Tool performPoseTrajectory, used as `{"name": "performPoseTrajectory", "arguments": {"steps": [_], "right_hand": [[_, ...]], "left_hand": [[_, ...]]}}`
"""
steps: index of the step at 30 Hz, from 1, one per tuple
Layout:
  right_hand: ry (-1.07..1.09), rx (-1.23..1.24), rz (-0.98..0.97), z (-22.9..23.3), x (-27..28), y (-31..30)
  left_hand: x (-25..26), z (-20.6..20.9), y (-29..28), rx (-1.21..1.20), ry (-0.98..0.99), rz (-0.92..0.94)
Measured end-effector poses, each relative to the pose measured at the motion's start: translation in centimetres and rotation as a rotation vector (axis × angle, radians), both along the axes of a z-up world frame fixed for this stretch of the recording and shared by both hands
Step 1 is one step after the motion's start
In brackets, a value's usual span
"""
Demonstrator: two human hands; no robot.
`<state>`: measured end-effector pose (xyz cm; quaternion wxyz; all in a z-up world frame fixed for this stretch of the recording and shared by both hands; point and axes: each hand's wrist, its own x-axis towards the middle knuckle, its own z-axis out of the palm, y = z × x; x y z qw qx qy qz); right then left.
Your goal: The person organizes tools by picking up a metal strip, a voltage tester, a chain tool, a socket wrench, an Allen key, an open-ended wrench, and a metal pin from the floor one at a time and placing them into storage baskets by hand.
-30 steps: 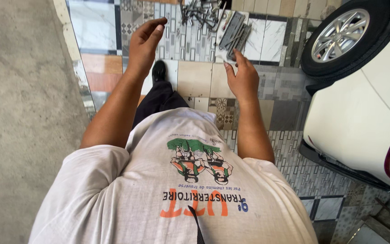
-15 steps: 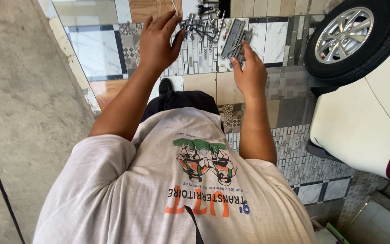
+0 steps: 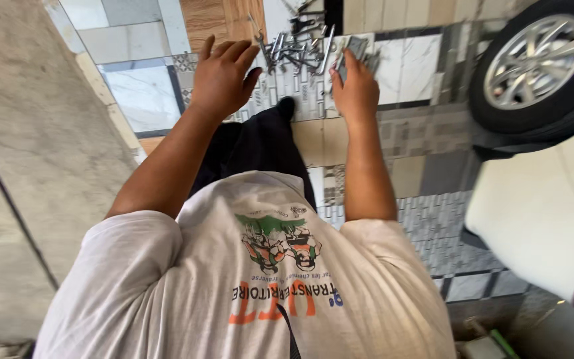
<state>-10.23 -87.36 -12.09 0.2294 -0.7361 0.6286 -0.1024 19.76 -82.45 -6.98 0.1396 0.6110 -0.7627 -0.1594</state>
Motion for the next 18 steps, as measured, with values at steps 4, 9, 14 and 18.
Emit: {"name": "performPoseTrajectory", "arguments": {"steps": [4,9,14,18], "right_hand": [[0.009,0.107,-0.022,-6.6,0.9,-4.4],[0.022,0.188,-0.115,-17.9,2.6,-8.6],[-0.02,0.082,-0.156,-33.3,3.7,-12.1],[-0.021,0.175,-0.234,-45.8,4.5,-13.1]], "left_hand": [[0.2,-4.4,-5.4,0.027,-0.033,-0.103],[1.9,-15.9,-12.2,0.142,0.019,-0.116],[2.3,-30.9,-18.8,0.055,-0.04,-0.267],[3.2,-43.1,-22.2,-0.016,0.036,-0.332]]}}
